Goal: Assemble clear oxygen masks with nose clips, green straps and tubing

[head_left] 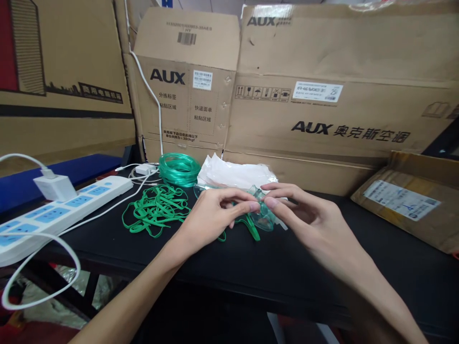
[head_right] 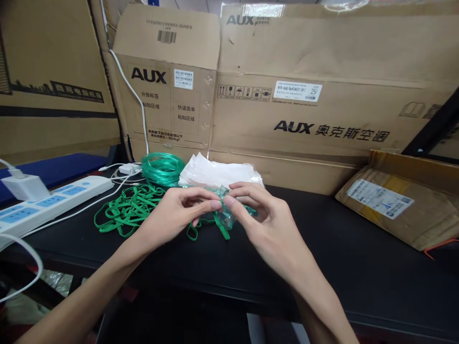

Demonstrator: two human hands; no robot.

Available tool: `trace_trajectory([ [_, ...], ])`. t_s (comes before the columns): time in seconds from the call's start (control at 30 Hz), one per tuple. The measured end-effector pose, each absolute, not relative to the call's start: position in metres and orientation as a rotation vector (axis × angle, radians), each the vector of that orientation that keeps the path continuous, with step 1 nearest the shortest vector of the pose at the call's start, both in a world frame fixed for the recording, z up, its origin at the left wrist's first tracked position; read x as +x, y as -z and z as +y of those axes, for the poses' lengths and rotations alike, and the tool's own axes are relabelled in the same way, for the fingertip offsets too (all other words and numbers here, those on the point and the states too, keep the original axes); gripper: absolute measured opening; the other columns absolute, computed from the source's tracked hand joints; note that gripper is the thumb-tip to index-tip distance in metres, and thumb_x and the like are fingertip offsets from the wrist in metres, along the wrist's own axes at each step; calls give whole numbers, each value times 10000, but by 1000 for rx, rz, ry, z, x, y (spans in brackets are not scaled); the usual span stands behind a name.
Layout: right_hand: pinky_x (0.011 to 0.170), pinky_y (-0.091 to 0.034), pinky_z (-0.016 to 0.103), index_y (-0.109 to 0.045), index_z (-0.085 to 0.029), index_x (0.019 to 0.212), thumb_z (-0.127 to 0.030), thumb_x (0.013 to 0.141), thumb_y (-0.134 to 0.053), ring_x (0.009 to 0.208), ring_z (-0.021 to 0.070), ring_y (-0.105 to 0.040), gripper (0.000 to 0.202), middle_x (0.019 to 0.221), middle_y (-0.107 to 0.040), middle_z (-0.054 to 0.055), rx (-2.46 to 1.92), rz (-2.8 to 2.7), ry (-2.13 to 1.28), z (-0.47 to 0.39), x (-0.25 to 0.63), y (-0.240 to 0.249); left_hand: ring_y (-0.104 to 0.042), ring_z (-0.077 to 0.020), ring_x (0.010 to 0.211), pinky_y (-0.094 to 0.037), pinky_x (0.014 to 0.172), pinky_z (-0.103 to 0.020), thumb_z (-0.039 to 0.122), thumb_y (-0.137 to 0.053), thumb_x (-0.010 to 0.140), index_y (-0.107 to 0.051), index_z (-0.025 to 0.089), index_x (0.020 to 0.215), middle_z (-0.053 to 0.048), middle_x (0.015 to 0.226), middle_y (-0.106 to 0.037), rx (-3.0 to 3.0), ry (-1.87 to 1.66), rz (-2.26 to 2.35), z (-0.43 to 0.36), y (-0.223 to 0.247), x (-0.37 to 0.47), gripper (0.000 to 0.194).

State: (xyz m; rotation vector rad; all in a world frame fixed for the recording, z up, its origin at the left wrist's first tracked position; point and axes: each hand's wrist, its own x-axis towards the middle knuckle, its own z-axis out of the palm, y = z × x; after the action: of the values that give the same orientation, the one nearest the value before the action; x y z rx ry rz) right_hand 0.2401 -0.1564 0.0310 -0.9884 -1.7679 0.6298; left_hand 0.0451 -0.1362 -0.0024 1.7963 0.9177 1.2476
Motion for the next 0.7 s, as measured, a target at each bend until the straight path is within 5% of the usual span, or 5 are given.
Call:
trace_trajectory([
  [0.2, 853, -559, 307, -716, -203, 789, -385, 830, -788, 1044, 229, -692, 200, 1150, -709, 77, -941, -1758, -658, -150, 243, -27, -501, -99, 577, -388, 537, -221, 458, -724, 877, -675, 208, 1047, 11, 785, -659, 1743, -1254, 847, -137, 4, 49, 306],
  [0.4, 858, -561, 331, -671, -216, 814, -334, 875, -737, 1098, 245, -672, 148, 1181, -691, 74, -931, -1744, -613, -153, 238, -23, -403, -92, 601, -342, 577, -223, 382, -743, 875, -581, 333, 1271, 74, 726, -386, 1919, -1297, 870, -143, 4, 56, 431],
  [0.6, 962, -545, 409, -638, -223, 840, -346, 912, -697, 1114, 263, -679, 154, 1179, -695, 76, -910, -1759, -622, -156, 235, -21, -401, -109, 610, -343, 590, -243, 446, -701, 896, -638, 290, 1114, 62, 710, -388, 1953, -1290, 938, -144, 4, 57, 276],
  [0.7, 954, -549, 391, -626, -226, 841, -323, 921, -686, 1101, 252, -689, 139, 1188, -703, 70, -900, -1759, -622, -156, 235, -21, -402, -100, 608, -346, 578, -244, 376, -683, 907, -612, 269, 1072, 50, 810, -523, 1952, -1293, 929, -145, 3, 58, 210],
])
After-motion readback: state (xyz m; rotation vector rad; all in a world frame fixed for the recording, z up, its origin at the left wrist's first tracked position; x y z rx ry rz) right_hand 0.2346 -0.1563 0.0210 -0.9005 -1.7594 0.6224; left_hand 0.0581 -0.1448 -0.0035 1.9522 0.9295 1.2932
